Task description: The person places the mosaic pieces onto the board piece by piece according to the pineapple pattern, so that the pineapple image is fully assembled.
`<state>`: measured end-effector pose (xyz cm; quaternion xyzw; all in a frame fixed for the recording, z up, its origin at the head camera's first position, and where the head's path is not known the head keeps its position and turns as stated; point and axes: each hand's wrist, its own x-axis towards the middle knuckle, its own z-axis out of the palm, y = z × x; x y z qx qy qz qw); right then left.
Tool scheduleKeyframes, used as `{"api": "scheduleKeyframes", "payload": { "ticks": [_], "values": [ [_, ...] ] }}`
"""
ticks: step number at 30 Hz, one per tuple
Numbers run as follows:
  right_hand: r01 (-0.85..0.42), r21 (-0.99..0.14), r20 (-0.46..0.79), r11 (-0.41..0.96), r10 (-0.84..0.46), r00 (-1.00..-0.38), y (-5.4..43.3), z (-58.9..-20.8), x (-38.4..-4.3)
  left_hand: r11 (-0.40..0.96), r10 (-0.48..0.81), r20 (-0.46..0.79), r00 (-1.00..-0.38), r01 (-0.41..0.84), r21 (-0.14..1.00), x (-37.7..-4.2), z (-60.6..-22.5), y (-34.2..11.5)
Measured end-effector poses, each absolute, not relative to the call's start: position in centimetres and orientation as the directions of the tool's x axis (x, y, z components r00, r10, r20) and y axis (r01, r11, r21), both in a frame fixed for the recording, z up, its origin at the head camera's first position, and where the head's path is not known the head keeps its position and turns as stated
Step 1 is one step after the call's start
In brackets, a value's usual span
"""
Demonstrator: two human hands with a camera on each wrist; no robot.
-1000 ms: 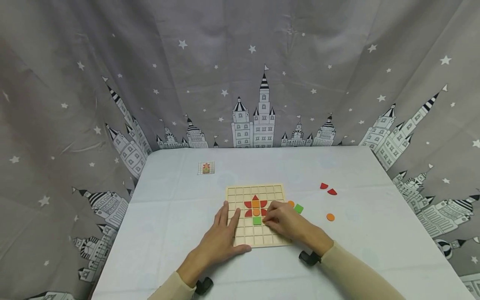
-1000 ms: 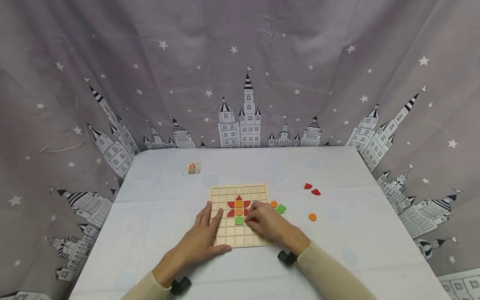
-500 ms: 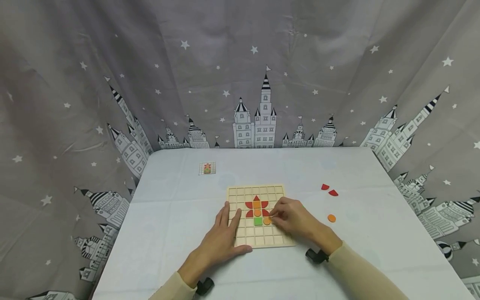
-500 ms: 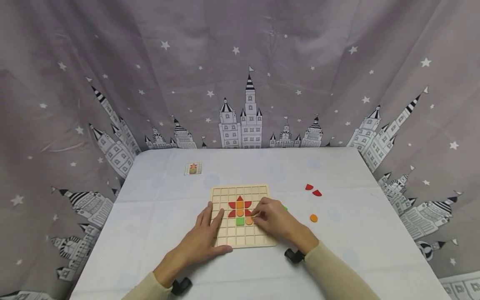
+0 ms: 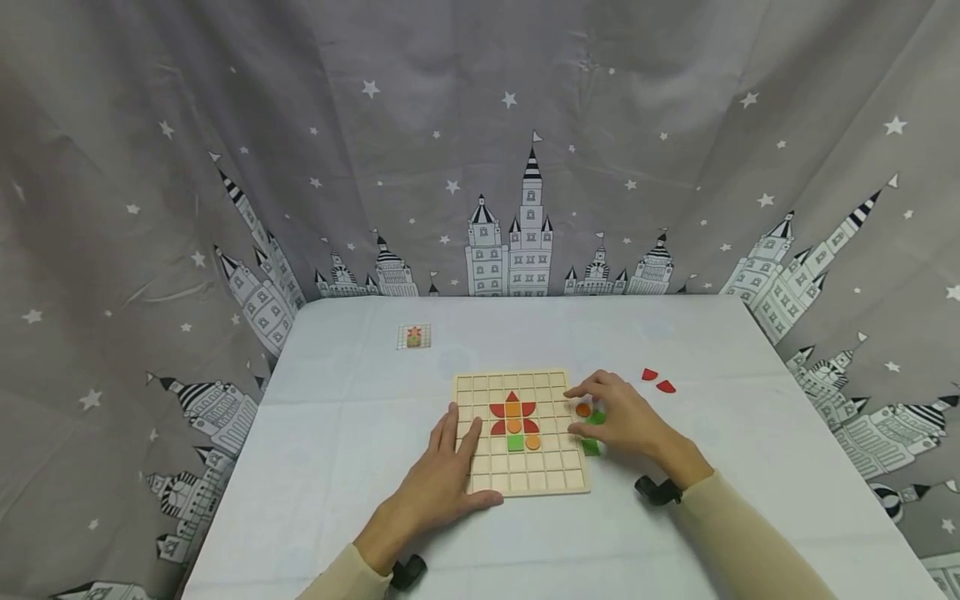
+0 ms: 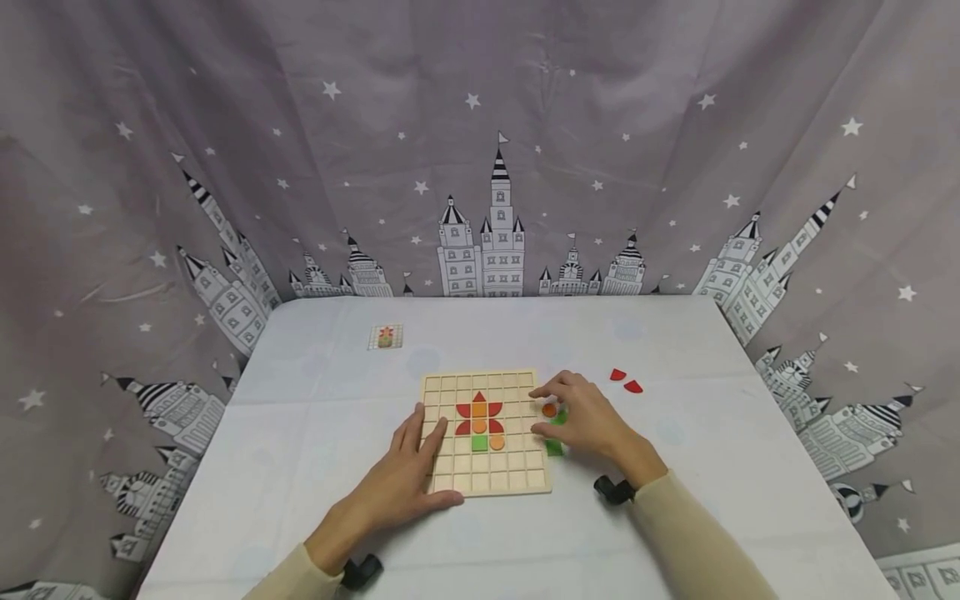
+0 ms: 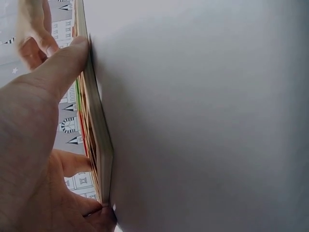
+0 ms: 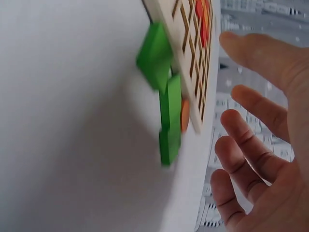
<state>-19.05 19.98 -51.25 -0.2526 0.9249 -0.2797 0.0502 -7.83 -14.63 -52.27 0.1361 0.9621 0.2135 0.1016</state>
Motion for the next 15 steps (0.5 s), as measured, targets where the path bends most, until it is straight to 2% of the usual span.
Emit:
{"api": "scheduleKeyframes", "payload": {
  "ticks": [15],
  "values": [
    [-0.370, -0.537, -0.031, 0.758, -0.457, -0.889, 21.8, -52.3, -20.4, 0.873, 0.297, -0.179, -0.938, 0.190, 0.449, -7.8, -52.1, -15.5]
  ]
}}
